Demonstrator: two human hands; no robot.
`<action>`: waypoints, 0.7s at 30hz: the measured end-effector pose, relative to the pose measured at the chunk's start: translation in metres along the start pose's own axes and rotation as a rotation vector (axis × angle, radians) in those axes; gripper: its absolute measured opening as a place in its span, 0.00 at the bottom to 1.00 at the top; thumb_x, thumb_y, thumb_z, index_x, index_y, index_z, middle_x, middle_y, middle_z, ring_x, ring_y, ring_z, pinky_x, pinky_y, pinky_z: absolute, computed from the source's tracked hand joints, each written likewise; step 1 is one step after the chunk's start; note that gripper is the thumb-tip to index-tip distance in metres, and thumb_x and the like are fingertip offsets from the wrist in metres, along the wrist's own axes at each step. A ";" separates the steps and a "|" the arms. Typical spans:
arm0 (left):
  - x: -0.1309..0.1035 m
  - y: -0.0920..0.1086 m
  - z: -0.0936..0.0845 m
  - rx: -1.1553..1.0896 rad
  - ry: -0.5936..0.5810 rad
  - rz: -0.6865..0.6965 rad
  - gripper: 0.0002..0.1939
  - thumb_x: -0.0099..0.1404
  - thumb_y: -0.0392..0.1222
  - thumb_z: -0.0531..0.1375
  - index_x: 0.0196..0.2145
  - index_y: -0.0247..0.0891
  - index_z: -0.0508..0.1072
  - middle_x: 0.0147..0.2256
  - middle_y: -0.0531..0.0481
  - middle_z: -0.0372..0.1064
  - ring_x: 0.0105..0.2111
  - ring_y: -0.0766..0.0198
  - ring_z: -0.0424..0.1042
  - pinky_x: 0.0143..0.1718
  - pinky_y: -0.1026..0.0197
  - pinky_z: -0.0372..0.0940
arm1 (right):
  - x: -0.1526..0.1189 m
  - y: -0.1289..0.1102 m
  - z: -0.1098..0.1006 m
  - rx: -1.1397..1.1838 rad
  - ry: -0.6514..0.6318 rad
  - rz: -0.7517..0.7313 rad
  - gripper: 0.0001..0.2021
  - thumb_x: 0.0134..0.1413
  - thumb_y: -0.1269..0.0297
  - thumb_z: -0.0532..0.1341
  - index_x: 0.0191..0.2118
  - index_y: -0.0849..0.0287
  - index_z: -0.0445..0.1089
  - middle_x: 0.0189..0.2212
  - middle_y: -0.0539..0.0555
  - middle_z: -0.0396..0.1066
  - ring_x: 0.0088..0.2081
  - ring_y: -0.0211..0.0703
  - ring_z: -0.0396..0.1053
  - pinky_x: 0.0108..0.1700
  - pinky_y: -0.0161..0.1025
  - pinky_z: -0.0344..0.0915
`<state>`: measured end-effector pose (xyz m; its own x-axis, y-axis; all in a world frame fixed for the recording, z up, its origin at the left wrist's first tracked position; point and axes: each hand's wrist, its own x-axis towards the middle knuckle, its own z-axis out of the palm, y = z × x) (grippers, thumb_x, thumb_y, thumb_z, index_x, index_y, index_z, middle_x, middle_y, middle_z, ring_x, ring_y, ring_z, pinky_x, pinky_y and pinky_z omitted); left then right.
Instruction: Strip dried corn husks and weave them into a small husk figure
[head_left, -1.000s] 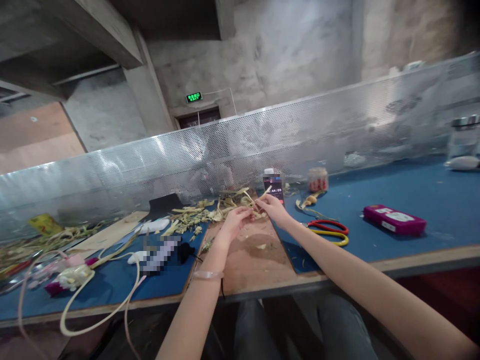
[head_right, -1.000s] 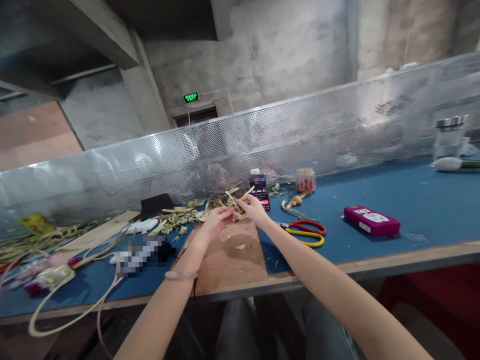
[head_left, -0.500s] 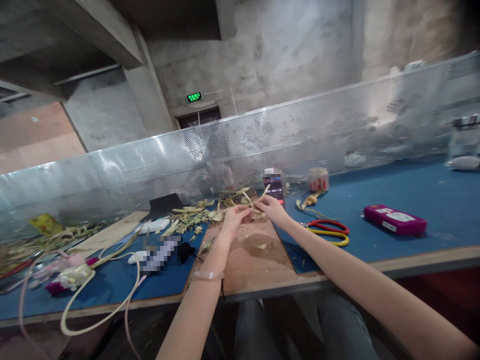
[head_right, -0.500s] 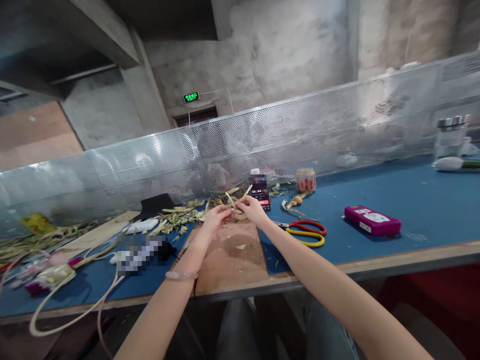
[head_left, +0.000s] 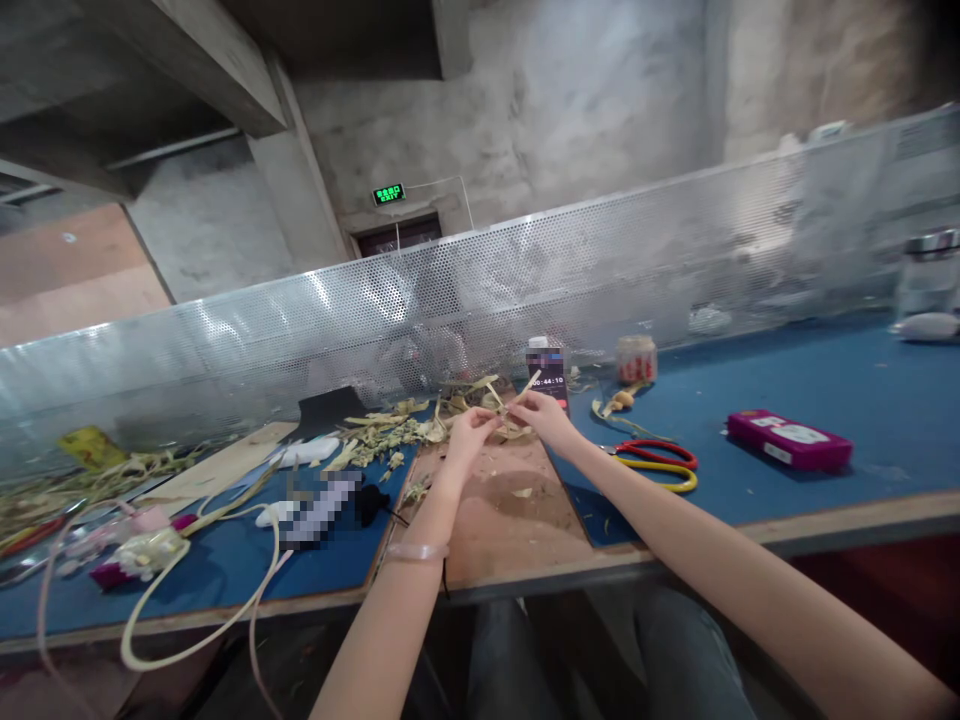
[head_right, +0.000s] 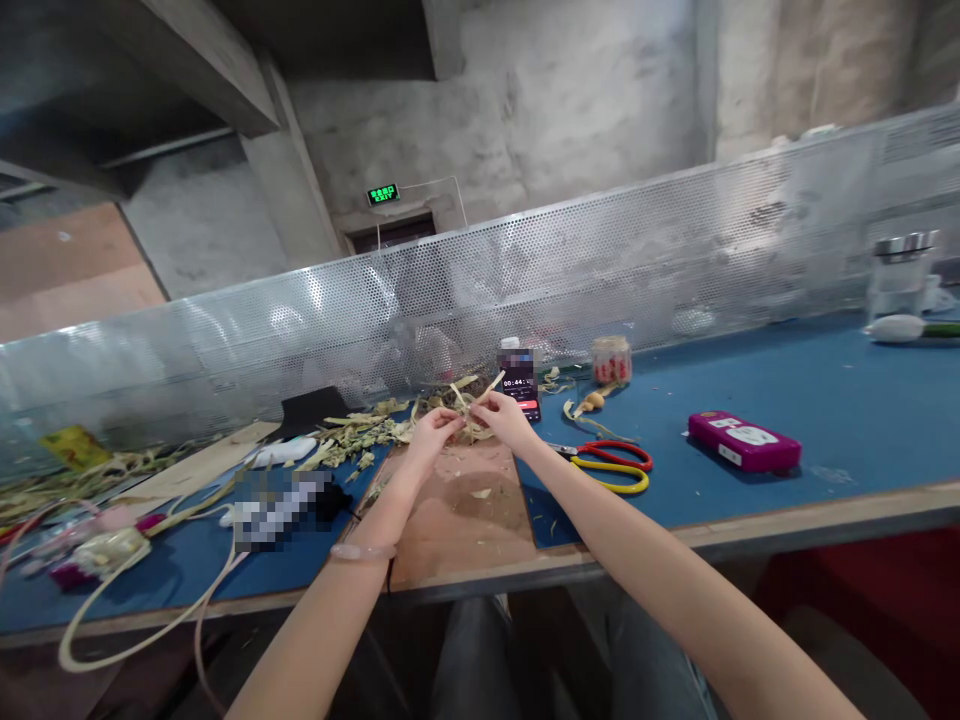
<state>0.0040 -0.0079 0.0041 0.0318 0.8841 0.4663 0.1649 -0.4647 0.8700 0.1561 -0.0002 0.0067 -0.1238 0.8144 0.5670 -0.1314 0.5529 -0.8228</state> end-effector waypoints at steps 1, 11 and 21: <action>0.000 0.000 0.000 0.007 0.006 0.007 0.12 0.47 0.44 0.64 0.27 0.34 0.69 0.23 0.53 0.67 0.23 0.69 0.64 0.24 0.68 0.58 | 0.000 0.000 0.000 -0.013 -0.006 -0.015 0.11 0.41 0.58 0.61 0.26 0.62 0.66 0.18 0.47 0.65 0.20 0.33 0.60 0.25 0.33 0.59; 0.004 -0.002 0.001 -0.126 0.012 -0.018 0.13 0.46 0.44 0.65 0.27 0.36 0.66 0.24 0.52 0.69 0.26 0.63 0.70 0.30 0.59 0.66 | 0.002 0.002 0.000 -0.001 -0.051 -0.039 0.09 0.42 0.60 0.60 0.27 0.61 0.67 0.24 0.50 0.70 0.26 0.37 0.67 0.31 0.36 0.64; 0.012 -0.014 -0.004 -0.004 0.071 0.039 0.12 0.47 0.44 0.64 0.26 0.36 0.67 0.21 0.52 0.68 0.22 0.66 0.67 0.22 0.66 0.60 | 0.005 0.012 -0.002 -0.183 -0.151 -0.190 0.12 0.42 0.65 0.62 0.36 0.62 0.65 0.29 0.51 0.68 0.27 0.36 0.65 0.31 0.34 0.63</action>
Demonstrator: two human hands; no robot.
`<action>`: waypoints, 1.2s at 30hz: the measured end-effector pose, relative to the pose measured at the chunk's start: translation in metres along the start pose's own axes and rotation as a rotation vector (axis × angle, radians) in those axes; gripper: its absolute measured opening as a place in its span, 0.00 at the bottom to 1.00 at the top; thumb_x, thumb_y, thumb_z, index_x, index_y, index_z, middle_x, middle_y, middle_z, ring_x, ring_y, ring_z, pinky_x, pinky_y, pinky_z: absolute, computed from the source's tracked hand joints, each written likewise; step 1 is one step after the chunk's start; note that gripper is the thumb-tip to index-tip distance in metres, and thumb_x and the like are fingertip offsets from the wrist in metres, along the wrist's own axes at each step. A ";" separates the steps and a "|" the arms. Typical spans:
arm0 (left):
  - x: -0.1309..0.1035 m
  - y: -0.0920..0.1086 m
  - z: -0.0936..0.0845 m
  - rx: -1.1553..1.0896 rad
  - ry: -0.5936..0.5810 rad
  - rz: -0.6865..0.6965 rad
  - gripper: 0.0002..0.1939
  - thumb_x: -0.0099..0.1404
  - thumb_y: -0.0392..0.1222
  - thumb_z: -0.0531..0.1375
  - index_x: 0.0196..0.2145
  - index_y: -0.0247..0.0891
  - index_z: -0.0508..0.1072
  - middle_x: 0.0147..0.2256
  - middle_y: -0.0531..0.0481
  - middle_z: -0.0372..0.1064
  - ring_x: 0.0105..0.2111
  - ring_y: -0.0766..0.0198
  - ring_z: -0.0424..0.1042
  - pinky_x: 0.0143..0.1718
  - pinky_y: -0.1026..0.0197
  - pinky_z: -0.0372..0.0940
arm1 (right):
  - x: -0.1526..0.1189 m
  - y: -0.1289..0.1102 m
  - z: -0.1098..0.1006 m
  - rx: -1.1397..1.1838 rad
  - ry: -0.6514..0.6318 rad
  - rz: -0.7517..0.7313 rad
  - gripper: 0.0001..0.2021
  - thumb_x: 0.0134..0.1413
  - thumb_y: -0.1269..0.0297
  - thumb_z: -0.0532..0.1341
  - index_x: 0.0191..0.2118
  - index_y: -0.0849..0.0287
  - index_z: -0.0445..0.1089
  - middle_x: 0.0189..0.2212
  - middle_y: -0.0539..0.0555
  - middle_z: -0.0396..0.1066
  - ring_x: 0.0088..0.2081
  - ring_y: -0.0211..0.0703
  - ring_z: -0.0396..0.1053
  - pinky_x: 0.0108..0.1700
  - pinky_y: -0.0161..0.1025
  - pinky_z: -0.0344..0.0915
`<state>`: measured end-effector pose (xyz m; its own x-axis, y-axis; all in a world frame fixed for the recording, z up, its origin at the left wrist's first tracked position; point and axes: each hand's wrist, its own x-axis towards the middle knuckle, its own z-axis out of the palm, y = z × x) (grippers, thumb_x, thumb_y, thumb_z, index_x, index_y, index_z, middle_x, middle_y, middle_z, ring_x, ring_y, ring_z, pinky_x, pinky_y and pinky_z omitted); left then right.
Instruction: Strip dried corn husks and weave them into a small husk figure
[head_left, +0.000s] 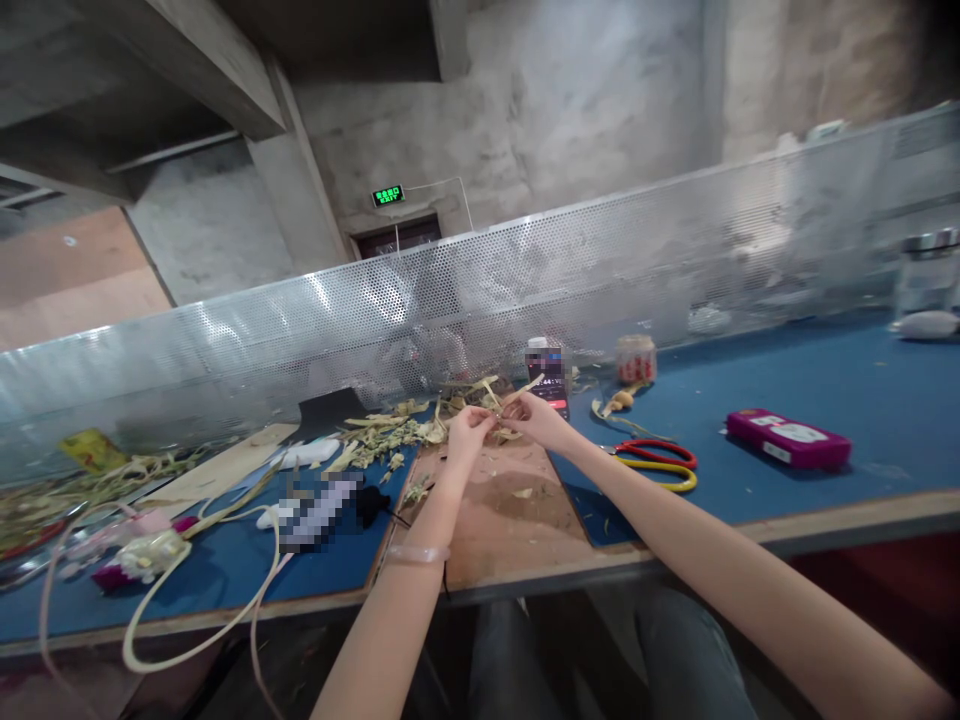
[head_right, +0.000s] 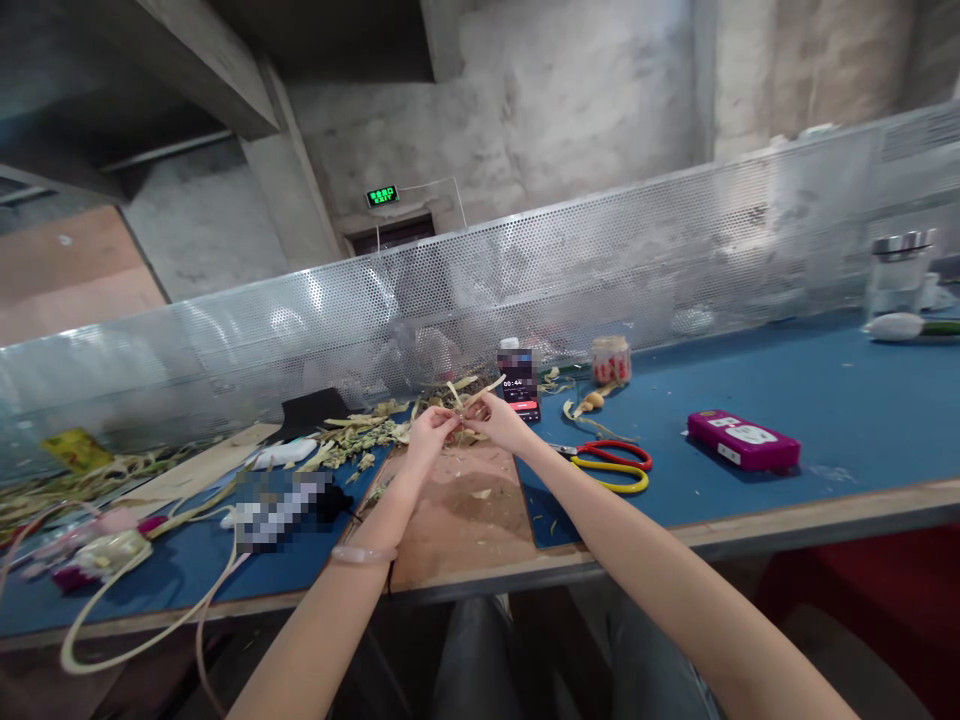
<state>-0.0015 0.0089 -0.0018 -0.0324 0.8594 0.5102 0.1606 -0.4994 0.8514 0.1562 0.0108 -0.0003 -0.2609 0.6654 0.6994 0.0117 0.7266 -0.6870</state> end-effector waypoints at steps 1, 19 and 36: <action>0.001 -0.001 0.000 -0.005 0.003 -0.009 0.12 0.47 0.44 0.64 0.26 0.36 0.67 0.21 0.52 0.68 0.22 0.66 0.68 0.22 0.66 0.59 | 0.000 -0.001 0.000 -0.025 0.004 -0.008 0.12 0.42 0.66 0.61 0.36 0.62 0.65 0.28 0.51 0.68 0.27 0.35 0.64 0.30 0.34 0.62; -0.001 0.000 0.001 0.015 0.063 -0.101 0.12 0.45 0.43 0.64 0.22 0.36 0.65 0.17 0.54 0.67 0.16 0.70 0.62 0.21 0.66 0.56 | 0.000 0.005 -0.007 -0.177 -0.104 -0.059 0.14 0.43 0.69 0.59 0.40 0.60 0.64 0.29 0.49 0.67 0.24 0.34 0.61 0.28 0.33 0.60; -0.009 0.011 0.006 -0.055 0.004 -0.114 0.12 0.47 0.43 0.63 0.25 0.37 0.64 0.18 0.56 0.65 0.17 0.71 0.61 0.18 0.69 0.53 | -0.004 0.004 -0.002 -0.142 -0.008 -0.008 0.13 0.46 0.57 0.60 0.35 0.60 0.65 0.24 0.49 0.65 0.22 0.35 0.62 0.24 0.32 0.62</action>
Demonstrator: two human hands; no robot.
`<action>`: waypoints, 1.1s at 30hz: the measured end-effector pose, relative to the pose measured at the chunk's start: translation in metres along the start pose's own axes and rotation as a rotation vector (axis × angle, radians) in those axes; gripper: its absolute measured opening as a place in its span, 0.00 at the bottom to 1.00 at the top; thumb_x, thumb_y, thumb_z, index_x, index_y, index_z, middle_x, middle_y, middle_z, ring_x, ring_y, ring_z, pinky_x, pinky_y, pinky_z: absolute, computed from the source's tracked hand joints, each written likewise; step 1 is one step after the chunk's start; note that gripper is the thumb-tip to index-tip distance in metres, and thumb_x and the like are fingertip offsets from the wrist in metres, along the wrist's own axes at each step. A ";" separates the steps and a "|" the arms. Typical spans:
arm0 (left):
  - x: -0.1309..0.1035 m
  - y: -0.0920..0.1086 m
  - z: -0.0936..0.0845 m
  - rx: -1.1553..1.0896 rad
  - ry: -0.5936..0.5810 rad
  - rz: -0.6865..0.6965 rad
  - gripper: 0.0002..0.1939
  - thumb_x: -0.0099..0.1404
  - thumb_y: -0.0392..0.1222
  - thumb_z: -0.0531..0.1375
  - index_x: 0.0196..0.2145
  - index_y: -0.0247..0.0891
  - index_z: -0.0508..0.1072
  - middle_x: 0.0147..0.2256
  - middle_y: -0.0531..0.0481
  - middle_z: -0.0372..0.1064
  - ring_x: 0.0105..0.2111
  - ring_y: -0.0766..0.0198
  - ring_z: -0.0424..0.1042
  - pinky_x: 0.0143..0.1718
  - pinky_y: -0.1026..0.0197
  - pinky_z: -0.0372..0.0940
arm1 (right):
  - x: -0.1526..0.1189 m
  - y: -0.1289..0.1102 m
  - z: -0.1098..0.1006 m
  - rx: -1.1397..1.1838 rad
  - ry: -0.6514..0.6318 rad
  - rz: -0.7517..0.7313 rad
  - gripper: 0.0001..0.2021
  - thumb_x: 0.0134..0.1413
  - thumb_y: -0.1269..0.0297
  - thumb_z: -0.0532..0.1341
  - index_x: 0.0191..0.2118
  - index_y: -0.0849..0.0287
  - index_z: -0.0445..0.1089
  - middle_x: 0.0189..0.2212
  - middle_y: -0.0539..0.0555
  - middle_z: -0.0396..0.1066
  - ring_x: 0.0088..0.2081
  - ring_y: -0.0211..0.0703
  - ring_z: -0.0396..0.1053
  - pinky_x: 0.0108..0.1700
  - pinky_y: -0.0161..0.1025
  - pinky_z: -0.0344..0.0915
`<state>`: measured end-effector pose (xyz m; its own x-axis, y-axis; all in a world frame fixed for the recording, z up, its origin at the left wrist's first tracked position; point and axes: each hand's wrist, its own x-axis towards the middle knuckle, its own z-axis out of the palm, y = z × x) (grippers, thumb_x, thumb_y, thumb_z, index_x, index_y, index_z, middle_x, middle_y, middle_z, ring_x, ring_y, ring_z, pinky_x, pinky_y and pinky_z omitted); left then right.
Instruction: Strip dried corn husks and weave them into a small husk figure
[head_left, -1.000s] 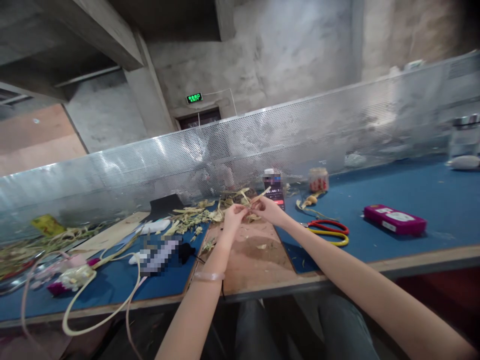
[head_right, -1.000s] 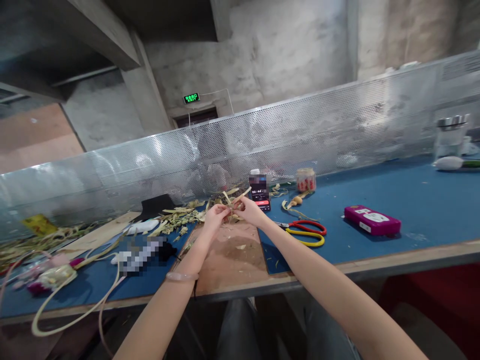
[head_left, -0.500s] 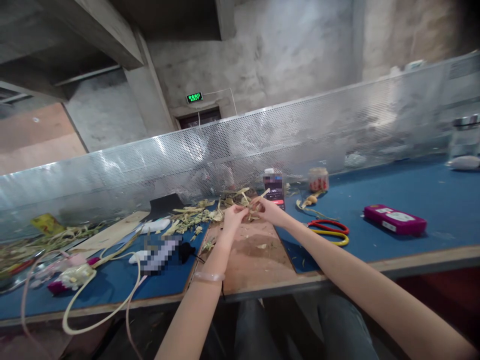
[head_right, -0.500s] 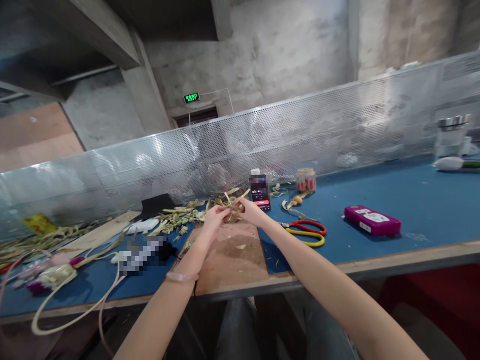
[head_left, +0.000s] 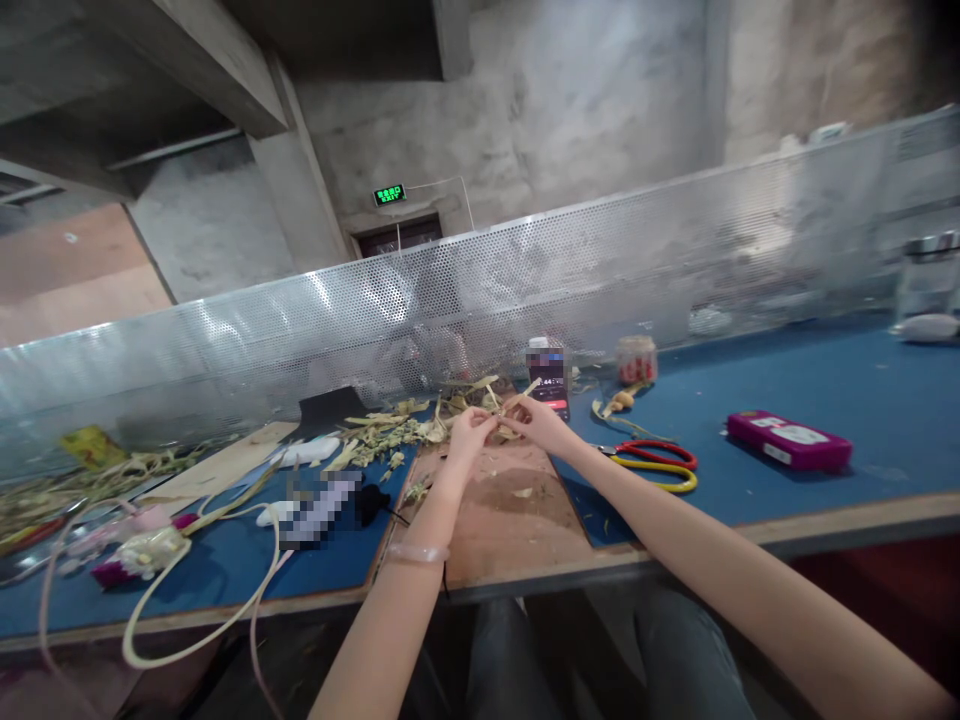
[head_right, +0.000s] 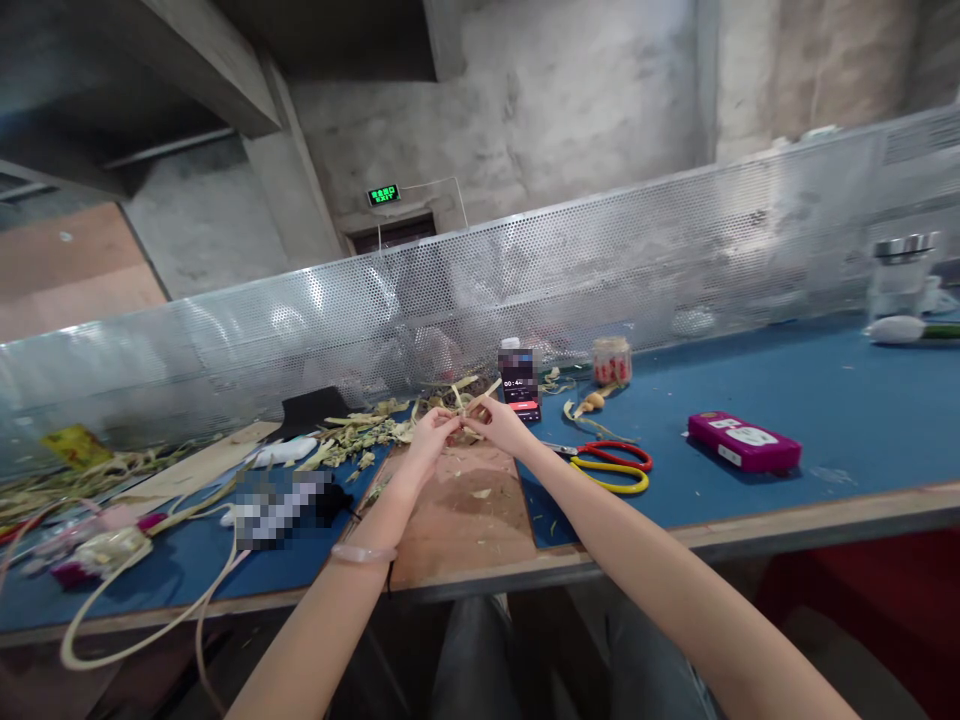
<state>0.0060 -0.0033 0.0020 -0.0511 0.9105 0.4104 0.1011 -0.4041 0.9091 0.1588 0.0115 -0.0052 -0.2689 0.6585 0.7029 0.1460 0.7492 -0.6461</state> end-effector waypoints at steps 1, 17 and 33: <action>-0.001 0.001 0.001 -0.016 -0.002 -0.001 0.12 0.47 0.43 0.63 0.26 0.37 0.64 0.19 0.55 0.66 0.18 0.70 0.62 0.18 0.69 0.53 | 0.000 0.000 0.000 0.025 0.003 0.018 0.13 0.46 0.56 0.59 0.35 0.60 0.65 0.24 0.49 0.66 0.22 0.35 0.63 0.23 0.32 0.62; -0.004 0.006 0.005 -0.043 -0.067 0.060 0.20 0.47 0.43 0.65 0.37 0.37 0.64 0.28 0.50 0.70 0.26 0.66 0.68 0.23 0.68 0.60 | 0.001 -0.012 0.002 0.398 0.136 0.227 0.11 0.41 0.58 0.62 0.27 0.61 0.67 0.22 0.49 0.67 0.22 0.34 0.64 0.22 0.31 0.63; -0.002 0.006 0.004 -0.021 -0.061 0.157 0.18 0.49 0.41 0.63 0.39 0.35 0.71 0.25 0.51 0.70 0.26 0.67 0.68 0.29 0.66 0.62 | -0.001 -0.008 0.003 0.538 0.108 0.312 0.11 0.38 0.57 0.64 0.25 0.60 0.67 0.24 0.48 0.67 0.27 0.34 0.64 0.28 0.31 0.60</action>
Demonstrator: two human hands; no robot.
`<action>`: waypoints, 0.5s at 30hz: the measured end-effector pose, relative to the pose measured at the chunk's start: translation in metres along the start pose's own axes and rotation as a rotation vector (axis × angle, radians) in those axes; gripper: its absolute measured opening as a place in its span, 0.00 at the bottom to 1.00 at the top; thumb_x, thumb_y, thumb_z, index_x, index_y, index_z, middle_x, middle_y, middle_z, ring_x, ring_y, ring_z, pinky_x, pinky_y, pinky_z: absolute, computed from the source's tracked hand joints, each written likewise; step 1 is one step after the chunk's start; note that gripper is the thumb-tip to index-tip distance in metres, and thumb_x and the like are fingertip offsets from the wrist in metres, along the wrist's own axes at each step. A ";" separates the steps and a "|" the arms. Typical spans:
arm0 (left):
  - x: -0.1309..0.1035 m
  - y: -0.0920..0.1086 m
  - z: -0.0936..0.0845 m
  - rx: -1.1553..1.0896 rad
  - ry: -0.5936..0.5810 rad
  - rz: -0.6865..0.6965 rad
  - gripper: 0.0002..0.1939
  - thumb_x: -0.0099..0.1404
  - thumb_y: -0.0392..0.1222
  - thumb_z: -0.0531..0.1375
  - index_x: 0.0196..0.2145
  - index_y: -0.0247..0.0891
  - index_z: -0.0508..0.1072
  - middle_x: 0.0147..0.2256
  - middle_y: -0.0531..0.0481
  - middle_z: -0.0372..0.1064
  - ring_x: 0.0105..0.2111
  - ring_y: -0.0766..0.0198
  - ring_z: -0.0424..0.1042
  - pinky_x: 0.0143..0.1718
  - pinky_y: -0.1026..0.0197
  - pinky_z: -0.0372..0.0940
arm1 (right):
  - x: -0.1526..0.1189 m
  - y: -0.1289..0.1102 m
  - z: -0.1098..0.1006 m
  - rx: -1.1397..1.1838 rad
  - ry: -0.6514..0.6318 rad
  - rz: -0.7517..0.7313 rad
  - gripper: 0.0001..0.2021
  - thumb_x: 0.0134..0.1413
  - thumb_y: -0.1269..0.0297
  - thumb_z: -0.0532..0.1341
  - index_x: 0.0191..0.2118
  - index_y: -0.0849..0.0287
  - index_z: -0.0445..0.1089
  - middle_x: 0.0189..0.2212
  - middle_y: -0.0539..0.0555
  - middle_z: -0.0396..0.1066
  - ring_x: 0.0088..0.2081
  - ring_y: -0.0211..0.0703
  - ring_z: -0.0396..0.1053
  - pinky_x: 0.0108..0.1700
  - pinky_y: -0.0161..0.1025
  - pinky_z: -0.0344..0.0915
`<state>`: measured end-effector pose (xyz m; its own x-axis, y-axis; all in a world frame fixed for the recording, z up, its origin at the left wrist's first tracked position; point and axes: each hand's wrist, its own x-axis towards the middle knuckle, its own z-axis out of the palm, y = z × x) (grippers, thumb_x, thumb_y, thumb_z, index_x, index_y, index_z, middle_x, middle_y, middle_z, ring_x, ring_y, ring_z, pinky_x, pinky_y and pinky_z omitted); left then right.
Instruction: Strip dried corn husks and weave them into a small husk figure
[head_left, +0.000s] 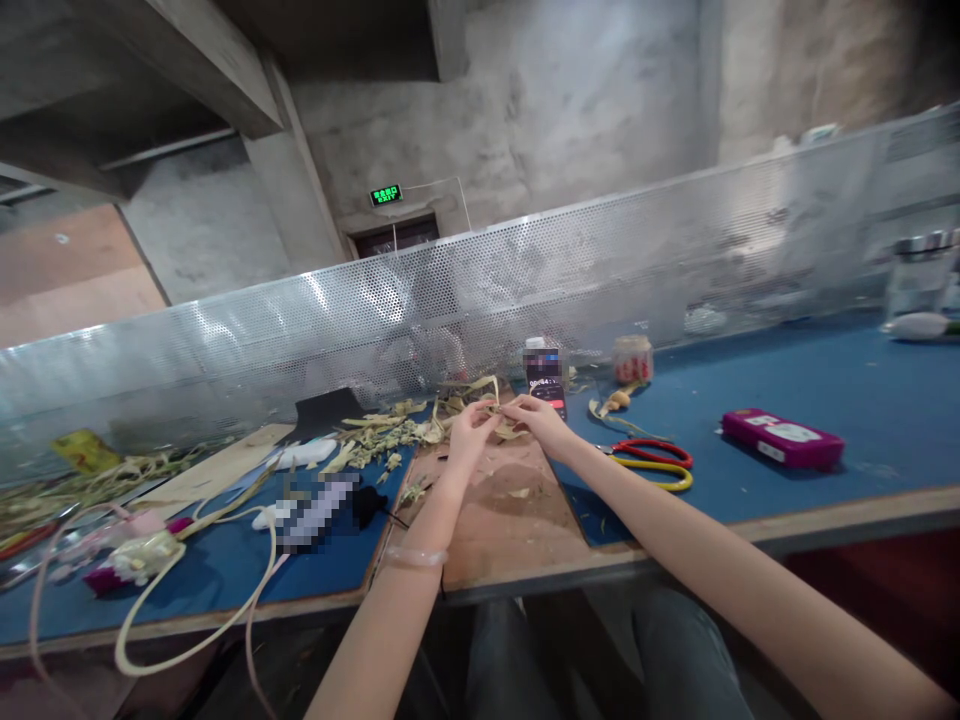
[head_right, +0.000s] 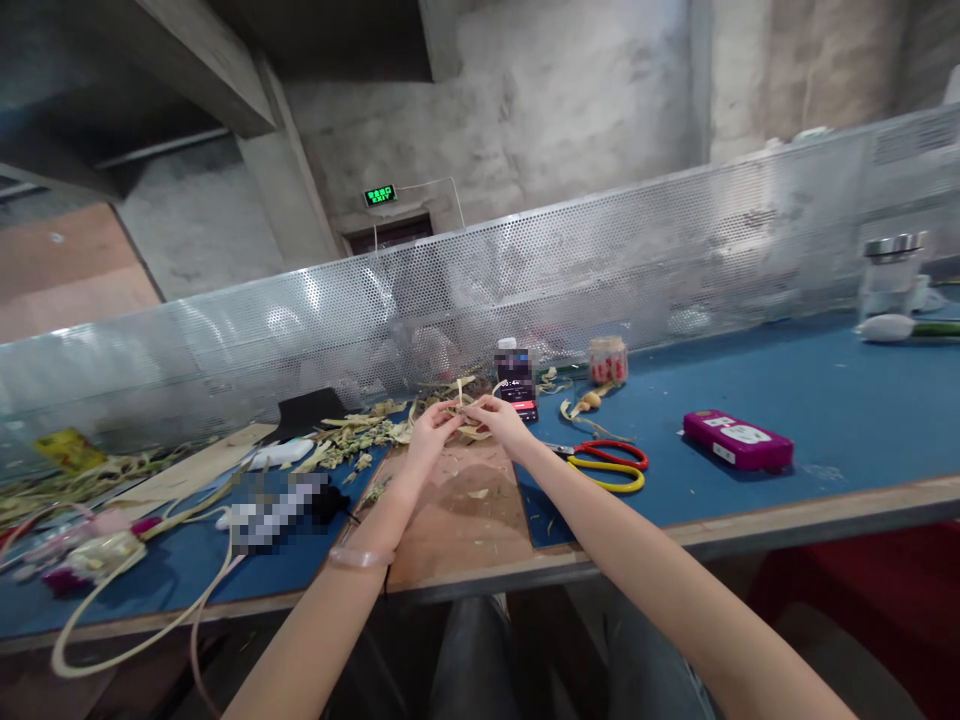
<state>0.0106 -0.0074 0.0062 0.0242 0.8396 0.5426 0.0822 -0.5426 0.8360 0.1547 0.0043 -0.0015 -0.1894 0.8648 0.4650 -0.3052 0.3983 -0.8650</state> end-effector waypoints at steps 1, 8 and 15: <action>0.001 -0.002 -0.001 -0.021 0.015 -0.012 0.17 0.48 0.41 0.64 0.38 0.35 0.71 0.25 0.51 0.70 0.26 0.67 0.69 0.29 0.65 0.62 | 0.000 0.000 0.000 -0.004 -0.016 -0.006 0.11 0.39 0.57 0.64 0.26 0.60 0.68 0.25 0.48 0.68 0.27 0.34 0.64 0.28 0.31 0.60; 0.007 -0.009 -0.004 -0.144 0.135 -0.081 0.17 0.45 0.41 0.65 0.34 0.36 0.69 0.24 0.52 0.70 0.24 0.67 0.68 0.26 0.66 0.61 | -0.001 0.000 0.006 -0.142 -0.032 -0.061 0.14 0.48 0.55 0.57 0.34 0.60 0.71 0.28 0.51 0.69 0.26 0.35 0.63 0.27 0.33 0.62; 0.007 -0.011 -0.006 -0.108 0.169 -0.102 0.14 0.45 0.39 0.64 0.31 0.36 0.67 0.18 0.57 0.64 0.17 0.71 0.62 0.21 0.68 0.57 | -0.003 0.000 0.007 -0.621 0.061 -0.513 0.09 0.52 0.63 0.55 0.34 0.57 0.71 0.32 0.54 0.68 0.32 0.41 0.63 0.37 0.38 0.62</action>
<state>0.0038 0.0045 0.0016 -0.1466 0.8793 0.4532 -0.0315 -0.4621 0.8863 0.1480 -0.0001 -0.0017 -0.1101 0.5359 0.8371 0.2374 0.8320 -0.5014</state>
